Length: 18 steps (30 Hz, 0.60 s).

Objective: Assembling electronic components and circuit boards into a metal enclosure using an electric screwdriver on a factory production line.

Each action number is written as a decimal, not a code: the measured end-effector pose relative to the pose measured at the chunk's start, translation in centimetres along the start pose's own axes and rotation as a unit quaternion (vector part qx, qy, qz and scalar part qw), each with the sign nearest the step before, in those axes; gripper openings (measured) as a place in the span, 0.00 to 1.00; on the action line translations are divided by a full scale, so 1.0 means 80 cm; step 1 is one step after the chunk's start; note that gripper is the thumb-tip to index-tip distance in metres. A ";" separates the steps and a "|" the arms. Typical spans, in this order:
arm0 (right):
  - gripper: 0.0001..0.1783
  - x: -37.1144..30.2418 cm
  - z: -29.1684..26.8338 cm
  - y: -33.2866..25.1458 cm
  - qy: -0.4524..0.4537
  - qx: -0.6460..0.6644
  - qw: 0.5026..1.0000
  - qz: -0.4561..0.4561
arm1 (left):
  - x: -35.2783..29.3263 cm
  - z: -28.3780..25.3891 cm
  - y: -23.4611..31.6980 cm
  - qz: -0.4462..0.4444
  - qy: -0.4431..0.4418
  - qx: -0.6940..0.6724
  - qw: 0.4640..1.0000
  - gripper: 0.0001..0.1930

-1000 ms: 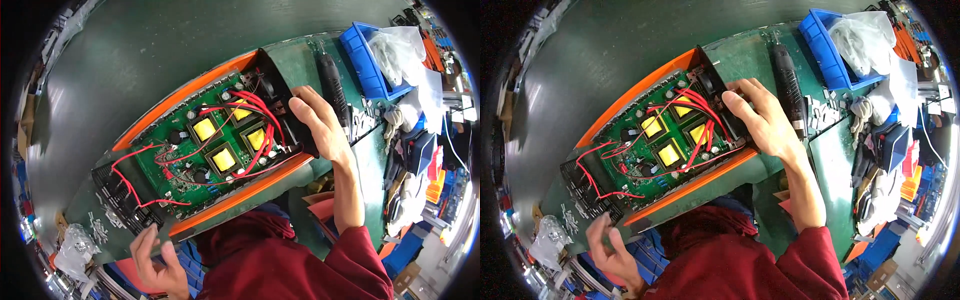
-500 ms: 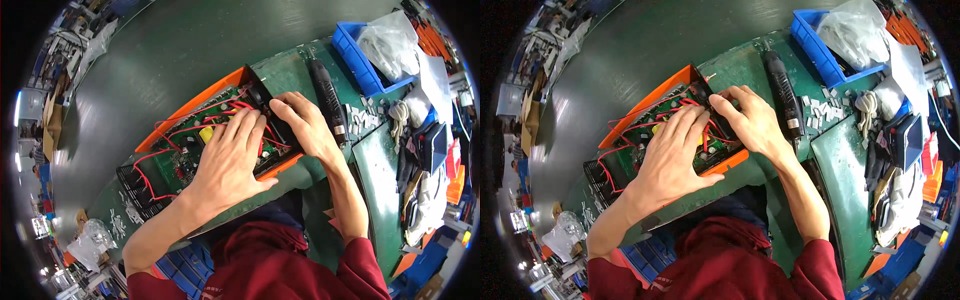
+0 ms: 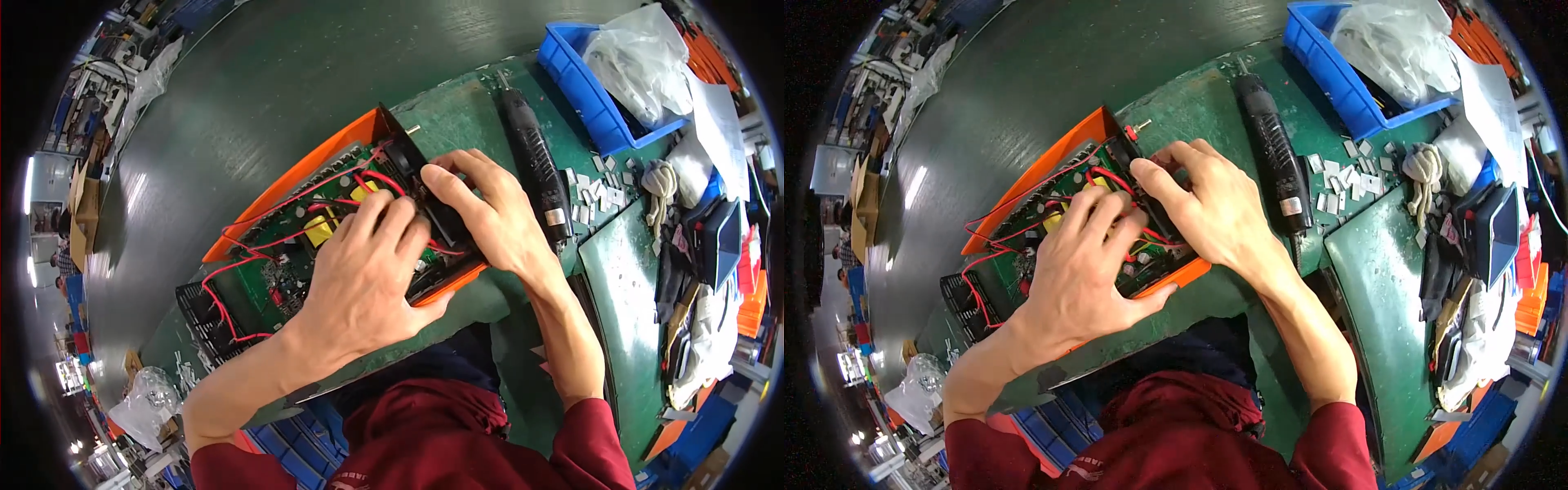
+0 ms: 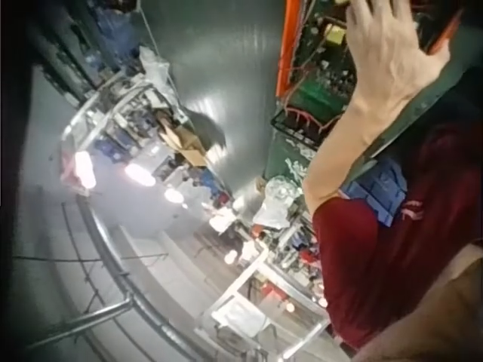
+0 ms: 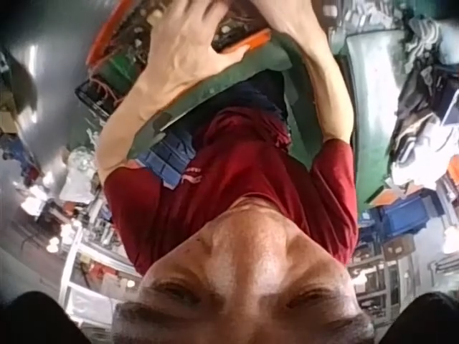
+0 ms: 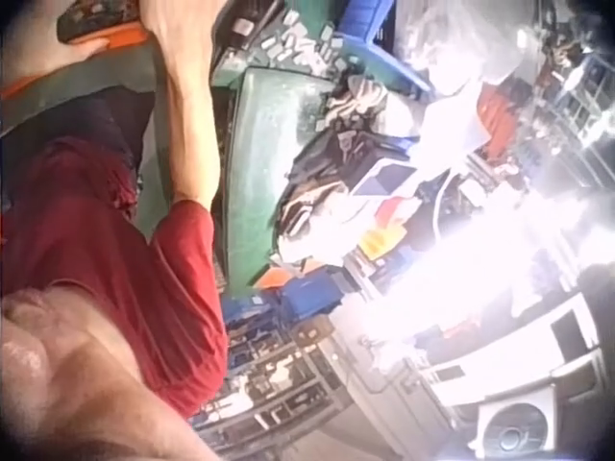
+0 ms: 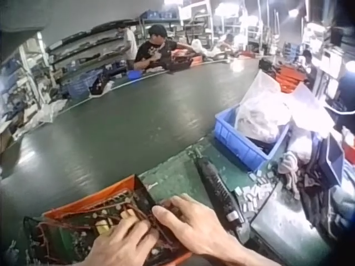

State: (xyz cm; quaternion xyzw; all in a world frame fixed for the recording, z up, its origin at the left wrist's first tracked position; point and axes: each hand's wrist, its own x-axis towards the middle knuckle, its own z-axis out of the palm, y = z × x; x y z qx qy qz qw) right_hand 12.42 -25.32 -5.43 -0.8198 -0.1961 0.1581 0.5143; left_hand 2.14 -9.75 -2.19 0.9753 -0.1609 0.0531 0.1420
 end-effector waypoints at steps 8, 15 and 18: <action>0.22 0.016 -0.001 -0.007 -0.002 0.044 0.999 -0.017 | -0.003 0.003 -0.006 0.005 -0.014 -0.010 1.000 0.31; 0.19 0.004 0.002 0.006 -0.001 0.015 0.999 -0.034 | -0.017 0.012 -0.002 0.047 0.017 0.021 0.999 0.26; 0.20 -0.005 0.001 0.007 0.007 0.009 0.999 -0.039 | -0.026 0.017 0.004 0.045 0.023 0.015 0.999 0.26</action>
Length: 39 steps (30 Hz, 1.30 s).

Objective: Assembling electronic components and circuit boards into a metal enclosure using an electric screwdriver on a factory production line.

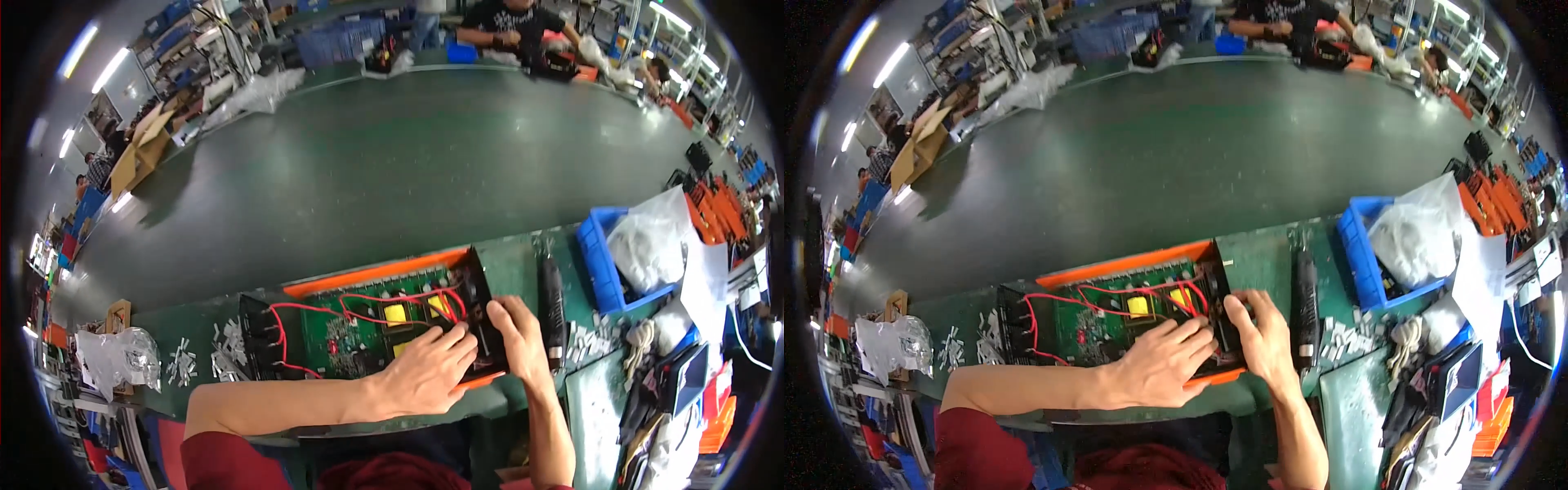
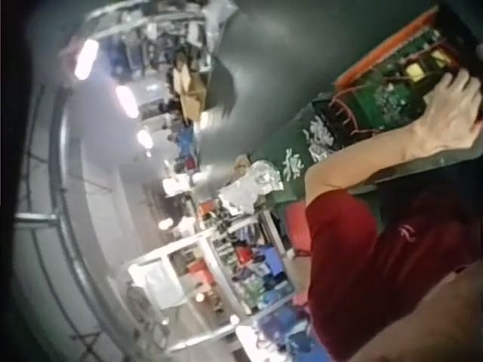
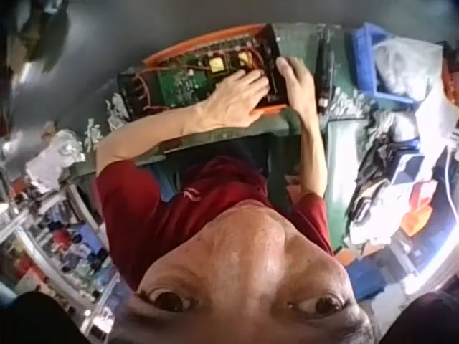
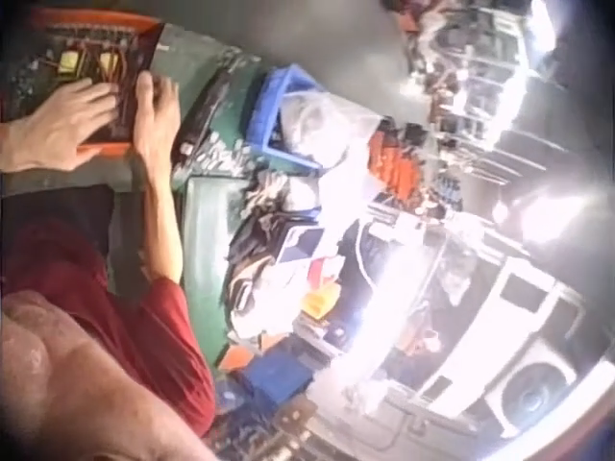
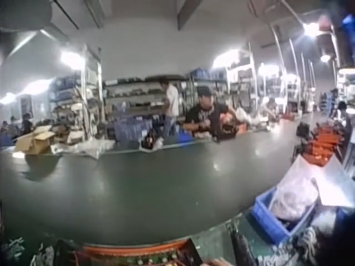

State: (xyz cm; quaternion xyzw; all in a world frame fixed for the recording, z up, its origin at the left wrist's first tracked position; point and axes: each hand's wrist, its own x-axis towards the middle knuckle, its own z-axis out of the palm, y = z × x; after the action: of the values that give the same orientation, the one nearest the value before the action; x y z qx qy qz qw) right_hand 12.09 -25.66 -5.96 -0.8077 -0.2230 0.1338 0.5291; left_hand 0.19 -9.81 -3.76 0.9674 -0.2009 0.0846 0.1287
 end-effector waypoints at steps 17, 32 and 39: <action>0.23 0.010 0.024 -0.010 -0.016 0.112 0.992 0.062 | 0.015 -0.271 0.115 0.368 -0.087 0.244 0.893 0.16; 0.21 0.004 0.000 -0.007 0.010 0.073 0.996 0.054 | -0.074 -0.259 0.074 0.127 0.242 -0.059 0.960 0.10; 0.30 0.003 0.005 0.049 0.012 0.073 0.990 0.118 | -0.152 -0.250 0.012 0.026 0.337 0.034 0.940 0.22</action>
State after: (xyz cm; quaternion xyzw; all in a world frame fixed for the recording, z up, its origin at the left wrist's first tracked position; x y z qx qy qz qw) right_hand 13.02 -26.56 -9.68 -0.7891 -0.1095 0.2020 0.5697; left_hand -13.43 -0.52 12.91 0.8804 -0.1678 0.4159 0.1541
